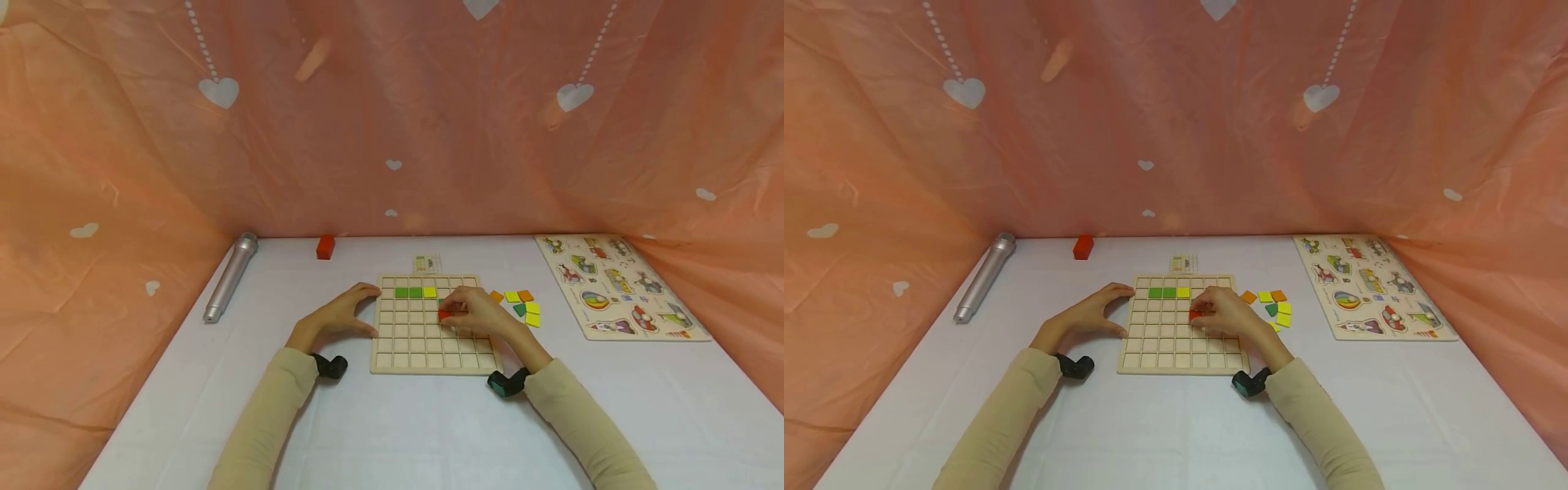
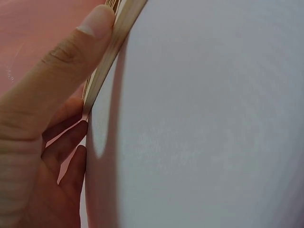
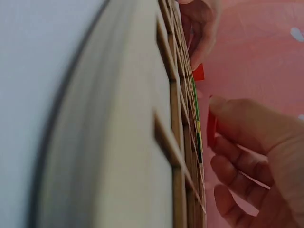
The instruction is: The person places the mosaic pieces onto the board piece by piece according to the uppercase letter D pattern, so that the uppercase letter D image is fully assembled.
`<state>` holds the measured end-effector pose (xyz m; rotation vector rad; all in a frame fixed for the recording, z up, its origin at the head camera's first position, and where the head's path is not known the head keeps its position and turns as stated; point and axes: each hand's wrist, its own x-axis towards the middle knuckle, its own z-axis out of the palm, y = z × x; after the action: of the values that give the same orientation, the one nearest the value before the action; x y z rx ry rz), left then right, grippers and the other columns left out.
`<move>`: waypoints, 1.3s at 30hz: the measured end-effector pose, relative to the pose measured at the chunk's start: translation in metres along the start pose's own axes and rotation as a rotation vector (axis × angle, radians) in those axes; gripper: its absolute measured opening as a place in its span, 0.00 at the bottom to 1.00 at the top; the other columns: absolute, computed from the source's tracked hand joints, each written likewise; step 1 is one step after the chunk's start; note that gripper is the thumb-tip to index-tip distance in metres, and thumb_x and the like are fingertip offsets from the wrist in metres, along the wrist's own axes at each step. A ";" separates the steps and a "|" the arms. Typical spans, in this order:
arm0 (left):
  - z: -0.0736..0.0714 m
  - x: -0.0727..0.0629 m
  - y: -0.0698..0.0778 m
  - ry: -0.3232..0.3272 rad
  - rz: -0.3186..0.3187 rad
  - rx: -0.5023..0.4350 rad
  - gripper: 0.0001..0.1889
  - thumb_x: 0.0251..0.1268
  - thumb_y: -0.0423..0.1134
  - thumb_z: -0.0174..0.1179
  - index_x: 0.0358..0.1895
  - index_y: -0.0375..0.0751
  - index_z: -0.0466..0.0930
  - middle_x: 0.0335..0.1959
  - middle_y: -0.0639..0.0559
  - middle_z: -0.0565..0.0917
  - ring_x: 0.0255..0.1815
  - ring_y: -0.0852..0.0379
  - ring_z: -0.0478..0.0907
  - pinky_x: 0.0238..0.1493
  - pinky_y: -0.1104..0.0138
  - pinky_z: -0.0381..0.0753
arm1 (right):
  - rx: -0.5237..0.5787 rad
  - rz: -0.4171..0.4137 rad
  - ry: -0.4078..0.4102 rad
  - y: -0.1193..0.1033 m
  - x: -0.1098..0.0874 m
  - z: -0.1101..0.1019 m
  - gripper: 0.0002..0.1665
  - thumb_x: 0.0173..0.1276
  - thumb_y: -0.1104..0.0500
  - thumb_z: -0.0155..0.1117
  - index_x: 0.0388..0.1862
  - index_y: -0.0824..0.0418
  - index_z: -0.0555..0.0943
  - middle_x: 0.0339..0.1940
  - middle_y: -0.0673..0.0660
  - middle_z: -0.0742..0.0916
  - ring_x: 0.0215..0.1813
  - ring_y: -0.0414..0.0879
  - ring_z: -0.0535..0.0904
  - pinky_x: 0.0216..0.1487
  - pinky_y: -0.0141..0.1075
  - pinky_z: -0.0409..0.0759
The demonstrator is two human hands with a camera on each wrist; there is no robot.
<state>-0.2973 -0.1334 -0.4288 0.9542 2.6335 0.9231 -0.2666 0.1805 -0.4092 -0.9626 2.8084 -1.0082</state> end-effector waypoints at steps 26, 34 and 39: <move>0.000 -0.001 0.000 -0.008 -0.021 -0.006 0.45 0.42 0.46 0.75 0.66 0.36 0.63 0.66 0.44 0.63 0.69 0.48 0.57 0.71 0.56 0.54 | -0.005 -0.019 0.010 0.017 0.000 0.005 0.10 0.57 0.60 0.70 0.39 0.59 0.85 0.36 0.50 0.83 0.36 0.41 0.75 0.37 0.31 0.75; -0.001 -0.002 0.002 -0.007 -0.016 -0.008 0.45 0.42 0.46 0.75 0.66 0.35 0.63 0.66 0.44 0.63 0.69 0.48 0.57 0.71 0.56 0.54 | 0.018 0.015 0.034 0.014 -0.007 -0.006 0.10 0.58 0.60 0.69 0.40 0.59 0.84 0.36 0.51 0.83 0.38 0.43 0.76 0.40 0.34 0.77; -0.001 -0.002 0.002 -0.006 -0.015 -0.007 0.45 0.42 0.46 0.75 0.66 0.35 0.63 0.66 0.44 0.63 0.68 0.48 0.57 0.71 0.56 0.55 | -0.005 0.050 0.128 0.024 -0.023 -0.026 0.09 0.57 0.62 0.69 0.37 0.61 0.82 0.31 0.51 0.82 0.35 0.44 0.75 0.36 0.33 0.76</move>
<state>-0.2951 -0.1337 -0.4273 0.9327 2.6273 0.9242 -0.2666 0.2223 -0.4070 -0.8535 2.9222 -1.0959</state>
